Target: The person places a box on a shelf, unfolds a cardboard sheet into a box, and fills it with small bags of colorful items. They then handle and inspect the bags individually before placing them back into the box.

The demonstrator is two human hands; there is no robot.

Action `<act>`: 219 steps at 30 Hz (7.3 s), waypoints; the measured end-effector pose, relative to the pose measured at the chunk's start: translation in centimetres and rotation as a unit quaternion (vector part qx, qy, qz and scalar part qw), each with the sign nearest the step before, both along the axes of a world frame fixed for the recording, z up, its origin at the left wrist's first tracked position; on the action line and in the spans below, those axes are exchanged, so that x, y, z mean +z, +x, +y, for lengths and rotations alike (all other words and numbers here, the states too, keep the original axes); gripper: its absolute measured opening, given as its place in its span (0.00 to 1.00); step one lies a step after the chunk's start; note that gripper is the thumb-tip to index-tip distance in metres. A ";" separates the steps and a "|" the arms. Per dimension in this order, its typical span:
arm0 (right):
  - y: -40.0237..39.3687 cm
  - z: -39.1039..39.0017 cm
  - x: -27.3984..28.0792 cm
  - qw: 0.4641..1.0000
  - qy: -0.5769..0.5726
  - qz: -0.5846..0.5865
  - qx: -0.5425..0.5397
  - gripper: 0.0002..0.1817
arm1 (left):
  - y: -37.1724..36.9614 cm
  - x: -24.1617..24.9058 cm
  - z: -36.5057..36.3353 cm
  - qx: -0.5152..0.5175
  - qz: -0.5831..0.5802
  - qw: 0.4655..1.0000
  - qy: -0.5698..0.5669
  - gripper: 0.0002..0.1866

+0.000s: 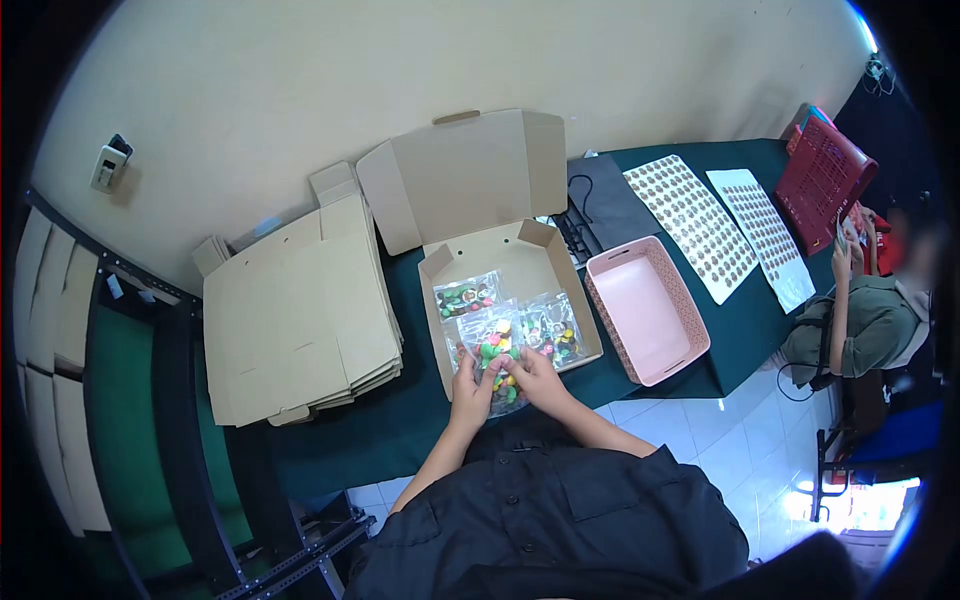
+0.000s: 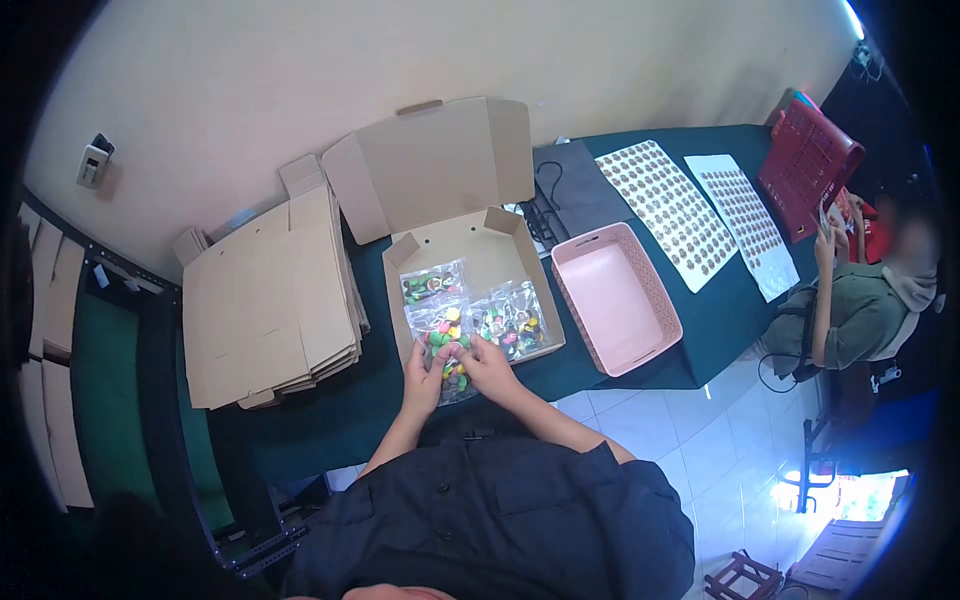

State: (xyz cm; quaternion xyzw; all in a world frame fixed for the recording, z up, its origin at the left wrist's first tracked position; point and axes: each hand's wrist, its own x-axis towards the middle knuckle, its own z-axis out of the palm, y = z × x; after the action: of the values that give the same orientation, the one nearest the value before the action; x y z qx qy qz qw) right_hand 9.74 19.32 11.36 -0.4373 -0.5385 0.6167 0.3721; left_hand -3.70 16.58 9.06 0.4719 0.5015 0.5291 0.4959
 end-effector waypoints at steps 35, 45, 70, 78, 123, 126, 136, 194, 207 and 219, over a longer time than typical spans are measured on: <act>2.7 2.5 1.7 0.989 0.054 -0.015 0.134 0.12 | -1.4 2.7 0.4 -0.018 -0.004 0.999 0.044 0.11; 4.2 2.8 3.9 0.982 0.133 -0.063 0.115 0.17 | -1.7 4.4 1.4 -0.082 -0.101 0.991 0.008 0.22; 1.7 2.3 1.6 0.997 -0.051 0.044 0.048 0.14 | -1.8 2.8 0.0 -0.022 -0.034 0.998 -0.055 0.18; 3.2 3.8 1.3 0.993 -0.069 0.084 -0.038 0.19 | -2.5 5.3 -0.3 -0.028 0.000 0.998 0.057 0.25; 0.3 1.6 2.1 0.988 -0.084 0.098 0.083 0.18 | -0.2 2.0 -0.1 -0.012 -0.149 0.988 -0.043 0.22; 0.5 1.9 2.5 0.986 -0.069 0.108 0.109 0.18 | -0.5 1.0 -0.3 -0.013 -0.167 0.984 -0.056 0.23; 0.1 1.7 2.9 0.994 -0.045 0.063 0.075 0.21 | -0.1 2.5 -0.2 -0.044 -0.120 0.991 -0.029 0.21; 1.6 2.4 1.9 0.992 0.070 0.096 -0.034 0.07 | 0.5 -0.1 -0.6 0.019 0.038 0.999 0.012 0.33; 3.3 2.6 2.3 0.979 -0.017 0.020 0.201 0.19 | -2.6 1.6 -0.3 -0.057 -0.154 0.985 -0.049 0.18; 0.7 2.5 3.6 0.956 0.254 -0.117 0.084 0.22 | -1.1 1.9 0.5 -0.055 0.068 0.989 0.121 0.35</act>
State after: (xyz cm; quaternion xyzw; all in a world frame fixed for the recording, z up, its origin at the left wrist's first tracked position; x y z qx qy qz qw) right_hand 10.40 21.78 14.99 -0.3508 -0.7521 0.4333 0.3515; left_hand -4.82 17.11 10.99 0.5905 0.4394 0.5245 0.4279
